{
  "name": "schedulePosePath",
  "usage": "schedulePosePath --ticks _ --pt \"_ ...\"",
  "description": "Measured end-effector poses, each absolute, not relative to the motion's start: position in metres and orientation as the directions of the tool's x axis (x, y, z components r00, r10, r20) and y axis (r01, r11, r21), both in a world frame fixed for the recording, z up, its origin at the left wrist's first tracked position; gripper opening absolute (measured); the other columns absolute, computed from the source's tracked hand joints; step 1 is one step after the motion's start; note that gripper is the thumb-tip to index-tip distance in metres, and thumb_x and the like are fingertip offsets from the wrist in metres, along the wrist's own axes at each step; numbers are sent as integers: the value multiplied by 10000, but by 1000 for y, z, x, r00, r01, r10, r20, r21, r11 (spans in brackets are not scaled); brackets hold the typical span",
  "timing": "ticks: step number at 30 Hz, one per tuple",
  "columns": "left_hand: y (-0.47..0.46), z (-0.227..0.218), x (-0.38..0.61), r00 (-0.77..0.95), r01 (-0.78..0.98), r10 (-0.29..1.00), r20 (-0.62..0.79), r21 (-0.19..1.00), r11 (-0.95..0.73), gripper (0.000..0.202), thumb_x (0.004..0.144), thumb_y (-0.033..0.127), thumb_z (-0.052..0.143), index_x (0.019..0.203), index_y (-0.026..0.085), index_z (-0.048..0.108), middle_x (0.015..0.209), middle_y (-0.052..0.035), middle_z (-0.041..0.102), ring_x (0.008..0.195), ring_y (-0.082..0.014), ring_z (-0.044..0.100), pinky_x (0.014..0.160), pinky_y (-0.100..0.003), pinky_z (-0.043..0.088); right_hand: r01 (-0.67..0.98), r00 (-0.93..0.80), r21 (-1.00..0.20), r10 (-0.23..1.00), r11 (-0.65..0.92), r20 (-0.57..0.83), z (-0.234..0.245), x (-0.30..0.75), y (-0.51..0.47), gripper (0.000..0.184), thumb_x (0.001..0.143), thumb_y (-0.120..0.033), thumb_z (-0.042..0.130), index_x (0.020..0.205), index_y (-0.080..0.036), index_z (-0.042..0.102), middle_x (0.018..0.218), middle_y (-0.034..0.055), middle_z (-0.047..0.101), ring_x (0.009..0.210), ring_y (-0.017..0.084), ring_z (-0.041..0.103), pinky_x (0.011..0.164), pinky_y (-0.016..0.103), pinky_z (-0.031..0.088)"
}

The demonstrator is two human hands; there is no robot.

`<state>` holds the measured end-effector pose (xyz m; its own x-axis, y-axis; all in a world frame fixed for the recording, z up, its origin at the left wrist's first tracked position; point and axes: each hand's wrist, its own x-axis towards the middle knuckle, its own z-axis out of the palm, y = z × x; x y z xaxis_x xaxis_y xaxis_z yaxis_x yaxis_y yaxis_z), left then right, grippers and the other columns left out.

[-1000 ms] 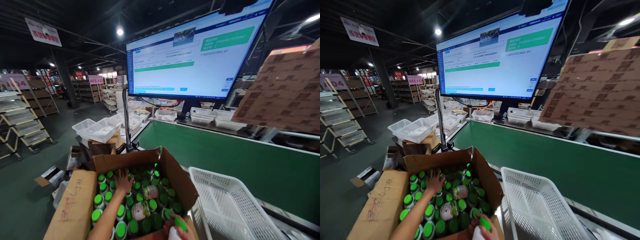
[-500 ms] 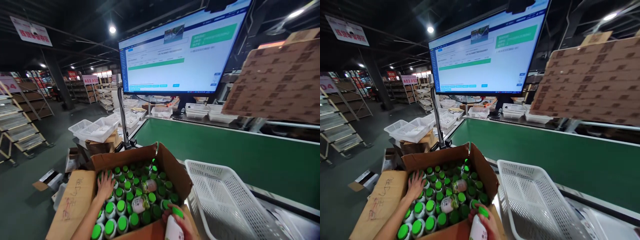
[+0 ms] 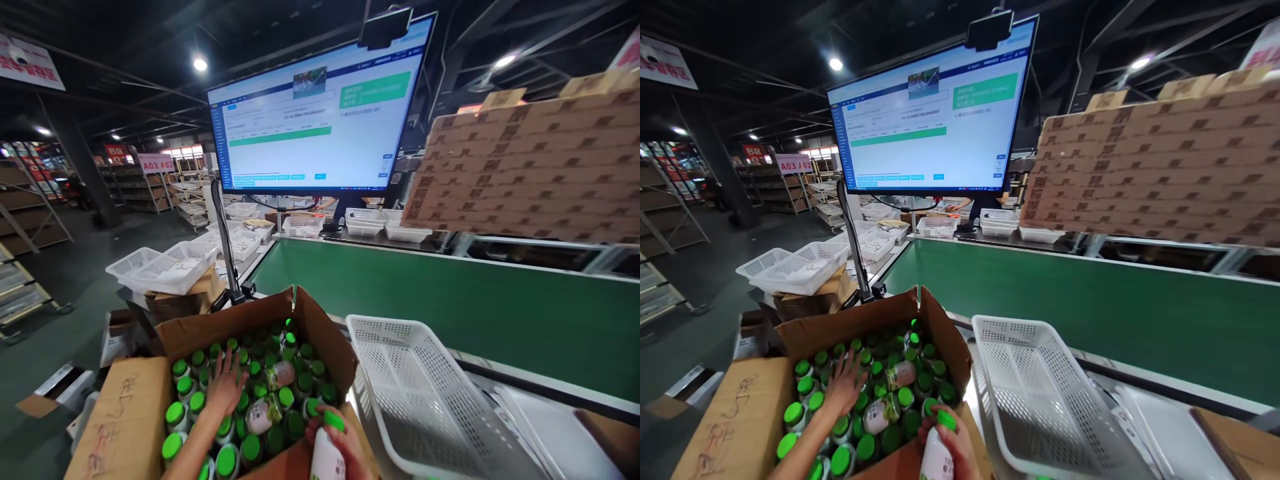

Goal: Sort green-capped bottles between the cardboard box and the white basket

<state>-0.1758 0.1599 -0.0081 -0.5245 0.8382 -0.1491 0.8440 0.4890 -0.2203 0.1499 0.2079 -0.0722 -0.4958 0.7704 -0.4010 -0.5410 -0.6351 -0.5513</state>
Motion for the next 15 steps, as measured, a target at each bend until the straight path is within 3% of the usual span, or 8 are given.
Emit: schedulePosePath --ticks 4,7,9,13,15 --pt "171 -19 -164 -487 868 854 -183 -214 449 577 1208 378 410 1726 202 227 1792 -85 115 1688 -300 146 1425 -568 276 -544 -511 -574 784 -612 -353 -85 147 206 663 454 -585 1016 1047 -339 849 944 62 754 886 301 751 952 460 618" --pt "179 -22 -162 -501 860 846 -184 -214 463 568 1201 391 439 1700 154 309 1774 -125 192 1676 -348 196 1422 -650 245 -539 -549 -565 769 -624 -326 -89 146 209 666 438 -588 1004 1026 -329 829 889 55 738 807 297 729 963 502 609" --pt "190 -22 -155 -489 868 856 -171 -193 457 571 1200 394 419 1696 133 314 1777 -131 169 1678 -363 183 1416 -659 254 -537 -576 -562 760 -629 -300 -88 145 210 673 454 -581 1004 1042 -313 816 890 63 735 808 287 729 922 464 608" --pt "221 -29 -130 -389 919 916 -103 -110 378 579 1204 361 351 1723 136 225 1800 -116 42 1695 -326 113 1416 -534 297 -574 -570 -555 780 -602 -257 -90 138 208 634 514 -585 989 1035 -273 807 884 74 726 780 240 723 779 354 587" --pt "235 -34 -120 -337 941 938 -79 -59 333 566 1202 345 393 1724 176 255 1808 -117 82 1697 -327 100 1391 -555 353 -614 -510 -563 822 -553 -252 -95 135 206 609 533 -631 955 1006 -277 808 833 63 705 714 213 692 721 340 570"
